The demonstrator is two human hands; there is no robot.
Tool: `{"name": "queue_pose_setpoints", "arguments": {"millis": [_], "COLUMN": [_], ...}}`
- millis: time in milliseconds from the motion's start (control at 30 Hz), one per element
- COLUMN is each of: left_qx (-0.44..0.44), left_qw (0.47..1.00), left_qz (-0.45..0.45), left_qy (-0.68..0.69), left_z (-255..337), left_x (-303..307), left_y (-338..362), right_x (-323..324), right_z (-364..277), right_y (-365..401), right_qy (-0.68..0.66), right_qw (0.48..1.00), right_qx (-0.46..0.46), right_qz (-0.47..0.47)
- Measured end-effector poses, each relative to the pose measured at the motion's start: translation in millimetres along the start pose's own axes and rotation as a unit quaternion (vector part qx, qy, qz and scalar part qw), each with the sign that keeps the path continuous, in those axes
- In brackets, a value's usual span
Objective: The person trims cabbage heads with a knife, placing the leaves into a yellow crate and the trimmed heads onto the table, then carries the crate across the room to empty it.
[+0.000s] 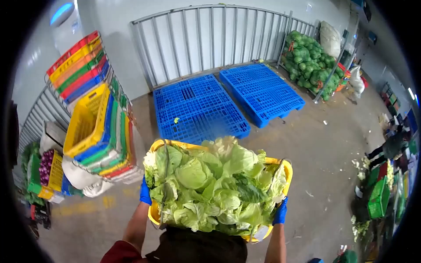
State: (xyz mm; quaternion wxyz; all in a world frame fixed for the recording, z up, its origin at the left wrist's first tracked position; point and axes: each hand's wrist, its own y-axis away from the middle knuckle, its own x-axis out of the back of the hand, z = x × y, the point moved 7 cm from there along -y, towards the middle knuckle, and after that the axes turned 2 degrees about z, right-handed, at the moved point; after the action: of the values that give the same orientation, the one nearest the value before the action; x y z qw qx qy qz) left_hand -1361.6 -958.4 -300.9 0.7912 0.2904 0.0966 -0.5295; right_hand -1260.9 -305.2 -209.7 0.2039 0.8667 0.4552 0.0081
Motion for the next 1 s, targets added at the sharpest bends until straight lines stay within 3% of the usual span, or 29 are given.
{"name": "queue_pose_setpoints", "arguments": {"millis": [67,100,167,233,267,300,367,400,467,533,567,633,667,767,800,867,1000], "left_qx": [0.031,0.026,0.02,-0.055,-0.031,0.005,0.02,-0.011,0.016,0.119,0.018,0.148,0.143,0.075,0.151,0.166,0.196], "left_qw": [0.998,0.995,0.995,0.987,0.975,0.972,0.973,0.974,0.959,0.929,0.961,0.92,0.895,0.909,0.888,0.878,0.848], "left_qz": [-0.02,-0.054,0.068,0.135,0.206,0.21,0.23,0.227,0.265,0.281,0.258,0.288,0.305,0.31,0.324,0.347,0.366], "left_qy": [0.055,0.082,0.068,-0.065,-0.075,-0.108,-0.015,-0.01,-0.096,-0.209,-0.1,-0.221,-0.294,-0.268,-0.291,-0.286,-0.328], "left_z": [19.9,28.1,34.6,10.8,8.5,-38.2,1.8,-2.5,-2.3,6.9,2.2,2.9,18.3,-32.6,-15.4,5.7,-6.0], "left_x": [-36.7,-58.4,-74.6,-48.4,-51.7,-14.6,-86.4,-80.4,-71.2,-64.4,-69.1,-59.8,-66.9,-53.4,-70.4,-98.5,-113.8], "left_y": [0.4,-7.4,-22.6,-67.2,-74.5,-75.2,-46.1,-37.4,-34.6,-32.3,-28.5,-30.5,-25.2,-52.7,-45.9,-43.4,-79.8], "right_x": [-13.9,-22.3,-66.5,-81.5,-91.5,-69.7,-81.1,-77.0,-96.9,-103.2,-98.0,-112.1,-113.0,-118.8,-123.8,-133.6,-188.2], "right_z": [-5.4,-12.5,-34.5,-33.0,-32.5,-30.2,-27.4,-26.5,-54.6,-65.5,-77.2,-88.6,-88.5,-89.5,-87.5,-85.8,-81.6], "right_y": [-41.1,-75.3,-106.5,-172.2,-197.7,-198.8,-241.5,-237.0,-225.6,-229.0,-235.4,-261.6,-264.4,-303.6,-317.3,-340.3,-393.3], "right_qy": [-0.004,0.002,-0.051,-0.045,-0.017,-0.003,0.034,0.05,0.073,0.056,0.075,0.094,0.093,0.082,0.08,0.087,0.087], "right_qw": [0.998,0.996,0.998,0.999,0.999,0.998,0.995,0.992,0.987,0.987,0.989,0.987,0.986,0.986,0.985,0.984,0.974], "right_qx": [-0.059,0.067,-0.002,0.002,0.016,0.043,-0.003,-0.022,-0.038,-0.054,-0.049,-0.057,-0.07,-0.093,-0.104,-0.108,-0.17], "right_qz": [-0.029,-0.051,-0.049,-0.021,-0.03,-0.039,-0.098,-0.118,-0.138,-0.142,-0.121,-0.12,-0.119,-0.112,-0.112,-0.114,-0.12]}}
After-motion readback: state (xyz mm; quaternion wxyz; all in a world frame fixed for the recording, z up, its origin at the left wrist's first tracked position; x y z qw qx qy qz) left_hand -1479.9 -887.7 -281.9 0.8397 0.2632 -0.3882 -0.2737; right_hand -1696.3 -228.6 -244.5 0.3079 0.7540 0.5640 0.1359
